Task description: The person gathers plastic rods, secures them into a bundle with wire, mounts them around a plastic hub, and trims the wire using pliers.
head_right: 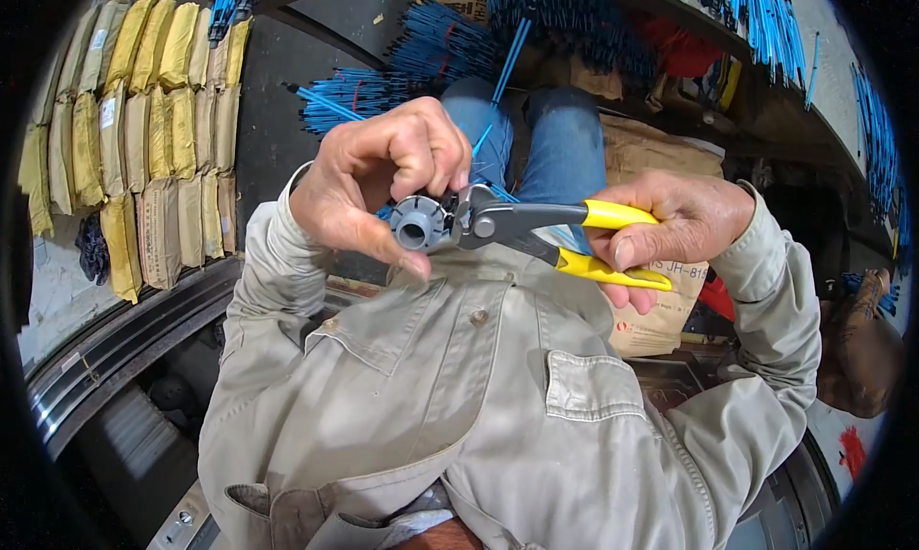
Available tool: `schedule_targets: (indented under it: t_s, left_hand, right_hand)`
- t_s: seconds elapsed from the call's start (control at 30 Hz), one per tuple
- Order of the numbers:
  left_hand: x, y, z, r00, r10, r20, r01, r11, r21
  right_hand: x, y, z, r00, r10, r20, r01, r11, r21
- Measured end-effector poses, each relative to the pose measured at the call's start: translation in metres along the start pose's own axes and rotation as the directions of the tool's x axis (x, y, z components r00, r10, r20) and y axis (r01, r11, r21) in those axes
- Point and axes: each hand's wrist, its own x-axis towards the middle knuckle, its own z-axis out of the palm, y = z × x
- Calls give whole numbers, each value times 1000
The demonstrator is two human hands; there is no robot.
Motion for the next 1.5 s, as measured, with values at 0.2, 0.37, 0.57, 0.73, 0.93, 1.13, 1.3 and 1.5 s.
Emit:
schedule_targets:
  t_s: [0.2, 0.37, 0.57, 0.73, 0.93, 1.13, 1.3, 1.5]
  left_hand:
    - [-2, 0, 9, 989, -20, -147, 13, 999, -48]
    - [-13, -10, 12, 978, 125, -167, -82, 967, 242]
    - [-19, -18, 24, 948, 259, -185, -158, 888, 433]
    - [-13, -9, 32, 956, 71, -285, 7, 964, 264]
    - [-15, -24, 12, 946, 320, -51, -247, 814, 526]
    - [-12, -23, 25, 957, 274, -100, -186, 839, 511]
    - [-4, -4, 22, 995, 63, -81, -9, 842, 539]
    - [-8, -9, 21, 993, 110, 39, -115, 853, 510]
  right_hand:
    - [3, 7, -2, 1000, -30, -8, 30, 999, 22]
    - [12, 22, 1, 997, -73, 15, 71, 993, 90]
    - [21, 42, 7, 988, -151, 8, 148, 974, 170]
    - [22, 44, 10, 988, -147, 41, 136, 971, 194]
    - [10, 30, 35, 994, -102, -47, 106, 991, 81]
    - [5, 43, 40, 994, -104, -22, 106, 957, 269]
    - [10, 42, 39, 996, -93, -5, 89, 933, 348]
    - [7, 35, 40, 995, -82, -48, 87, 988, 128]
